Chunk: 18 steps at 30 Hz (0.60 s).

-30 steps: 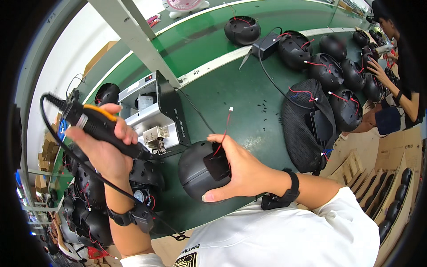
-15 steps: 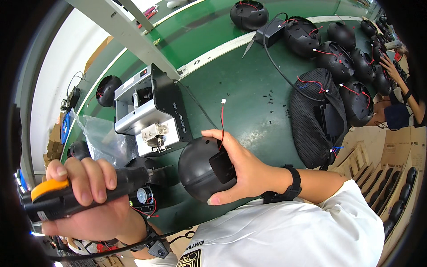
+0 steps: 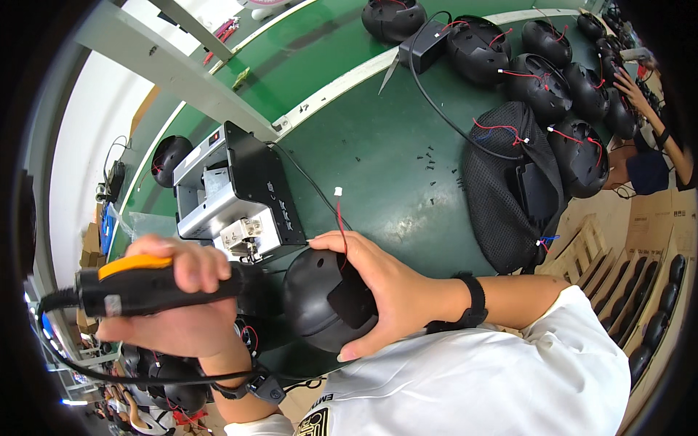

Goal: Assemble plastic housings for electronics using an electric screwdriver on a factory assembly line.

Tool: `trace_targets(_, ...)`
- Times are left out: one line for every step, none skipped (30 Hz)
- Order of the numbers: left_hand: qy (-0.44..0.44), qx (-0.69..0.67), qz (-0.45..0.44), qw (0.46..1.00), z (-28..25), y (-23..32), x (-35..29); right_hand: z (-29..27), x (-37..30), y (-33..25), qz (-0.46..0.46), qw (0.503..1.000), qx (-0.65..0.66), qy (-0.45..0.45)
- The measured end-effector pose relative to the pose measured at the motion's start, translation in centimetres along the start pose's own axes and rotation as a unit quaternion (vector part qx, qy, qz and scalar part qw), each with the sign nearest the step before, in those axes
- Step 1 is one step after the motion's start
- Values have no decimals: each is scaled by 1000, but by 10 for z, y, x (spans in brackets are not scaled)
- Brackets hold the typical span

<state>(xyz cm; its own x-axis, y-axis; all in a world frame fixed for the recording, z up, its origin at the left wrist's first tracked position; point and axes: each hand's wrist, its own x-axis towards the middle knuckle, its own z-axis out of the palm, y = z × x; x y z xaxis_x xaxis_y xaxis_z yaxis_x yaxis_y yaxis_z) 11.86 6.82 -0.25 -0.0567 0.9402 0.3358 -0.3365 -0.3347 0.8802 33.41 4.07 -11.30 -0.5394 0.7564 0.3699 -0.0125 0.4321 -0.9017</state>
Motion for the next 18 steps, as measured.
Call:
trace_targets(-21, -2, 17, 1000, -3, 7, 4, 0, -3, 2, 31, 998, 52, 8)
trace_targets(-28, 0, 27, 999, -2, 15, 5, 0, -5, 4, 61, 993, 105, 15)
trace_targets(-21, 4, 36, 999, -2, 25, 4, 0, -5, 4, 60, 992, 108, 14)
trace_targets(-14, 9, 46, 999, -2, 35, 2, 0, -4, 4, 65, 991, 115, 12)
trace_targets(-21, 19, 60, 998, -1, 42, 1, 0, -4, 4, 71, 990, 122, 10)
trace_targets(-30, 31, 54, 998, 3, 51, 1, -1, -3, 5, 72, 990, 124, 10)
trace_targets(-24, 31, 68, 997, 4, 52, -1, -2, -3, 6, 56, 993, 100, 10)
trace_targets(-17, 30, 82, 996, 5, 53, -3, -2, -2, 7, 41, 996, 76, 9)
trace_targets(-16, 31, 81, 996, 7, 53, -3, -3, -2, 6, 42, 996, 78, 8)
trace_targets(-25, 18, 85, 996, 9, 53, -4, -3, -2, 5, 48, 996, 79, 5)
trace_targets(-35, 5, 89, 995, 10, 53, -5, -3, -2, 4, 54, 995, 80, 2)
trace_targets(-34, 7, 89, 995, 10, 53, -5, -3, -2, 4, 53, 995, 82, 1)
trace_targets(-54, 15, 81, 995, 8, 53, -4, -2, -1, 4, 50, 995, 86, 3)
trace_targets(-73, 22, 73, 994, 7, 53, -4, -2, -1, 4, 47, 995, 90, 5)
trace_targets(-75, 20, 71, 994, 8, 50, -3, -2, -2, 5, 49, 995, 88, 7)
trace_targets(-61, 10, 64, 996, 10, 47, -2, -2, -3, 6, 55, 994, 91, 10)
trace_targets(-47, -1, 57, 997, 11, 44, -1, -3, -4, 7, 60, 994, 94, 13)
trace_targets(-47, 0, 57, 997, 10, 45, -2, -3, -3, 7, 60, 994, 95, 12)
